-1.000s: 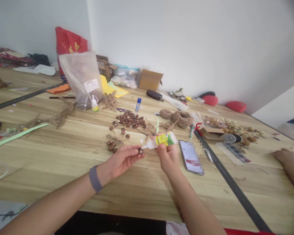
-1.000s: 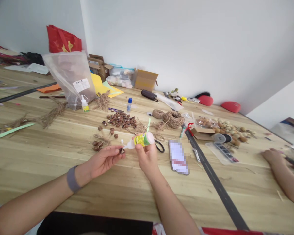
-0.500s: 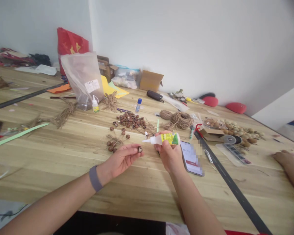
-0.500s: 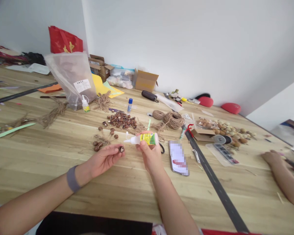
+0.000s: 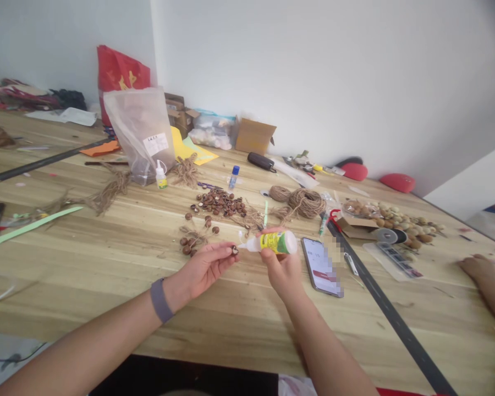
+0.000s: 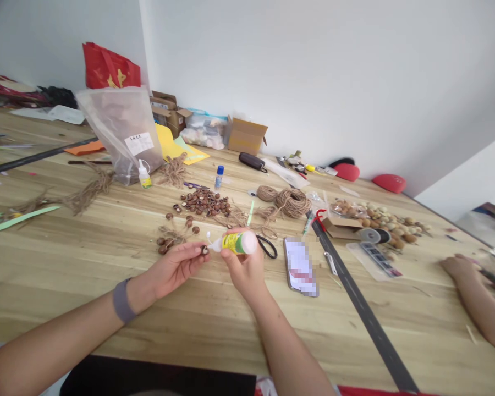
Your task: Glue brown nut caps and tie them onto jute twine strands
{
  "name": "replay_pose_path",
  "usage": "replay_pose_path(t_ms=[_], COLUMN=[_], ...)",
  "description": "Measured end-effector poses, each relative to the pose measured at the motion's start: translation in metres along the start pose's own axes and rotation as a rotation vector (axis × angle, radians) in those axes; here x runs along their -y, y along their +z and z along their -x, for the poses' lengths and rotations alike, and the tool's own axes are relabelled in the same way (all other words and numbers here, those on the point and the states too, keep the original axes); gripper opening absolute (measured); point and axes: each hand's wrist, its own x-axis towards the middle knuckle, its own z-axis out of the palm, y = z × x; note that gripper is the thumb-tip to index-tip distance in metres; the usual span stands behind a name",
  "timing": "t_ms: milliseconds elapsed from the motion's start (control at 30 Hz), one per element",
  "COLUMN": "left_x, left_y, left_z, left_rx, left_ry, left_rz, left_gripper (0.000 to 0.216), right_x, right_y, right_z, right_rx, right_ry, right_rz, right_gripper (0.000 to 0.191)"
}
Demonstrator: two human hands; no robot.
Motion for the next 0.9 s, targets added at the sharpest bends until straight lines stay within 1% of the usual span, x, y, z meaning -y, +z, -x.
replay_pose_path(t_ms=[133, 300, 500, 800, 900], left_x=[0.0, 0.002, 0.002, 0.001, 0.002], left_y=[0.0, -0.002, -0.001, -0.001, -0.002], left_z=[-0.001, -0.002, -0.001, -0.002, -0.001], left_rx=[-0.004, 0.02, 0.007, 0.01, 0.014], left_ry=[-0.003, 0.004, -0.002, 0.004, 0.008], left_rz=[0.002, 0.005, 0.01, 0.0, -0.016], left_gripper=[0.016, 0.017, 0.017, 0.015, 0.013], right_x=[-0.004, -0.009, -0.013, -0.009, -0.008], right_y=[0.002, 0.003, 0.001, 0.001, 0.0], right_z=[0.002, 0.004, 0.004, 0.003, 0.002], right_rx=[0.01, 0.033, 0.053, 0.082, 0.07], right_ry=[-0.018, -0.019, -0.083, -0.137, -0.167], right_rz=[0.024, 0.051, 0.109, 0.163, 0.164], right_gripper=[0.032, 0.033, 0.035, 0.035, 0.034])
